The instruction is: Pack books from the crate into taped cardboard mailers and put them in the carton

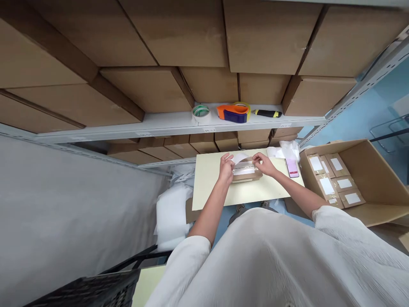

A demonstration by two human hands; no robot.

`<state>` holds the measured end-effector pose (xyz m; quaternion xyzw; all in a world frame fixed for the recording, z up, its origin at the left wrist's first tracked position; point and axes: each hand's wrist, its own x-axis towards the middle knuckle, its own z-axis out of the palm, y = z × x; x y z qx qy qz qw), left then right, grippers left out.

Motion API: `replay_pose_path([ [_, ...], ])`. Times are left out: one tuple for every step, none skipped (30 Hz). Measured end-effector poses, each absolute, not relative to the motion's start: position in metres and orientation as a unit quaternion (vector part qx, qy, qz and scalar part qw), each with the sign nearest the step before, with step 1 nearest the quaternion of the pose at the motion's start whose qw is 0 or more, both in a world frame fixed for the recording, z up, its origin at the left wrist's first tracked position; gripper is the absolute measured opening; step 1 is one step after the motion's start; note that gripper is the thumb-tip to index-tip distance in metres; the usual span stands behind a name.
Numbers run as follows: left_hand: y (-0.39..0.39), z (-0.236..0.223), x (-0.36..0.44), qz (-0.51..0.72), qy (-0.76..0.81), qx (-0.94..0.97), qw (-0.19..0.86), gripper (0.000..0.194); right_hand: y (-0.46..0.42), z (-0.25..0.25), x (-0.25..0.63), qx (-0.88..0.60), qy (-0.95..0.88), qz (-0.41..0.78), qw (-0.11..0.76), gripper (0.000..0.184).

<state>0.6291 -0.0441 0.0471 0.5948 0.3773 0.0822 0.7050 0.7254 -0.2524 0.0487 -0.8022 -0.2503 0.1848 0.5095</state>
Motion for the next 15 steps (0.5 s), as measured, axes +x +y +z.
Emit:
replay_pose_path([
  [-0.041,0.047,0.627,0.077,0.374,0.594,0.708,0.069,-0.249,0.050,0.719,-0.810,-0.264,0.171,0.496,0.025],
  [-0.039,0.047,0.624,0.073,0.369,0.595,0.710,0.069,-0.246,0.049,0.712,-0.818,-0.275,0.154,0.482,0.033],
  [-0.037,0.047,0.622,0.069,0.365,0.595,0.713,0.068,-0.242,0.048,0.707,-0.826,-0.281,0.137,0.469,0.039],
  [-0.035,0.047,0.620,0.069,0.362,0.594,0.715,0.066,-0.238,0.046,0.702,-0.834,-0.281,0.119,0.459,0.041],
  [-0.033,0.047,0.618,0.070,0.362,0.588,0.720,0.065,-0.235,0.044,0.698,-0.842,-0.275,0.103,0.452,0.040],
  [-0.031,0.047,0.615,0.073,0.363,0.580,0.725,0.063,-0.231,0.042,0.696,-0.848,-0.266,0.090,0.449,0.036],
  [-0.029,0.047,0.612,0.075,0.365,0.572,0.731,0.061,-0.229,0.040,0.694,-0.853,-0.256,0.079,0.449,0.032],
  [-0.026,0.046,0.609,0.074,0.366,0.566,0.735,0.060,-0.226,0.038,0.693,-0.855,-0.246,0.072,0.450,0.028],
  [-0.023,0.046,0.605,0.070,0.366,0.563,0.738,0.060,-0.225,0.038,0.692,-0.857,-0.240,0.065,0.452,0.025],
  [-0.020,0.046,0.602,0.061,0.365,0.564,0.739,0.060,-0.224,0.038,0.691,-0.856,-0.239,0.059,0.455,0.021],
  [-0.017,0.046,0.599,0.050,0.363,0.568,0.737,0.060,-0.223,0.039,0.691,-0.854,-0.243,0.053,0.458,0.016],
  [-0.014,0.046,0.597,0.040,0.361,0.573,0.735,0.061,-0.223,0.041,0.690,-0.850,-0.251,0.048,0.461,0.012],
  [-0.011,0.046,0.594,0.032,0.359,0.578,0.732,0.062,-0.224,0.043,0.690,-0.844,-0.259,0.043,0.467,0.010],
  [-0.009,0.046,0.593,0.027,0.358,0.582,0.730,0.062,-0.224,0.046,0.689,-0.838,-0.267,0.043,0.475,0.009],
  [-0.007,0.046,0.591,0.027,0.357,0.583,0.729,0.062,-0.225,0.048,0.689,-0.830,-0.271,0.048,0.486,0.010],
])
